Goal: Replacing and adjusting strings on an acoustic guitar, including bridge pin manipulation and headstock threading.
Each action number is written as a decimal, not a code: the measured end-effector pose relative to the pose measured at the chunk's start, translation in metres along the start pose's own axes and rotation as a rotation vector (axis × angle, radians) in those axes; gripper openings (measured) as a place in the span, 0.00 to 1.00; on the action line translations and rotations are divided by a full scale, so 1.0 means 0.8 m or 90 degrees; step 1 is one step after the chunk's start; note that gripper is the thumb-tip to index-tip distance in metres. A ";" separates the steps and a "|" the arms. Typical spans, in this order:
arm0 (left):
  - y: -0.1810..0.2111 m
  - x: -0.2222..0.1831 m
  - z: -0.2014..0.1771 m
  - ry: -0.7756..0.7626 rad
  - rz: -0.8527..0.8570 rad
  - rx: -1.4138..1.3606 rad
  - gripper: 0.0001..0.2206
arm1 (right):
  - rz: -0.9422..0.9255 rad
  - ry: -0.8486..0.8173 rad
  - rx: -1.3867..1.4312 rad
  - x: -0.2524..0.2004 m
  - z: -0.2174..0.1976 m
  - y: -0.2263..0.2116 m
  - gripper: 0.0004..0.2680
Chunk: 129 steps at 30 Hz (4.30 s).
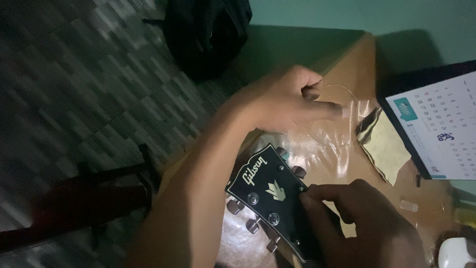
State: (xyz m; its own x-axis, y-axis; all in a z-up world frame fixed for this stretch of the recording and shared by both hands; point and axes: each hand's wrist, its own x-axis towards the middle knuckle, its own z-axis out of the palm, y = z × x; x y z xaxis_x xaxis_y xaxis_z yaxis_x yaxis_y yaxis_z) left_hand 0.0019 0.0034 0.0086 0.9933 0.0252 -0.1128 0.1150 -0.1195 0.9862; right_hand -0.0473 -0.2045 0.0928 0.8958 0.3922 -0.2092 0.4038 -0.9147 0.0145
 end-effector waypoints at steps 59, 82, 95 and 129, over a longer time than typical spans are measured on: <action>0.062 -0.085 -0.002 -0.217 -0.034 0.287 0.04 | -0.301 0.341 0.080 -0.023 0.018 0.015 0.03; 0.086 -0.081 0.012 -0.226 -0.081 0.182 0.04 | -0.107 0.285 0.255 -0.124 0.012 0.132 0.04; 0.075 -0.078 0.013 -0.243 -0.057 0.104 0.03 | -0.117 0.256 0.214 -0.109 0.031 0.161 0.03; 0.067 -0.086 -0.003 -0.188 -0.010 0.163 0.05 | -0.261 0.013 0.345 0.013 -0.044 0.092 0.06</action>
State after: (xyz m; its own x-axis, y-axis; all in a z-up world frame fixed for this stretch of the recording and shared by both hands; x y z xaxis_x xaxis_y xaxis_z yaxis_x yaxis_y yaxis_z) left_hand -0.0600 -0.0026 0.0698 0.9474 -0.2539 -0.1948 0.0921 -0.3666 0.9258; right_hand -0.0021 -0.2643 0.1260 0.6956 0.7146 -0.0743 0.5661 -0.6088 -0.5557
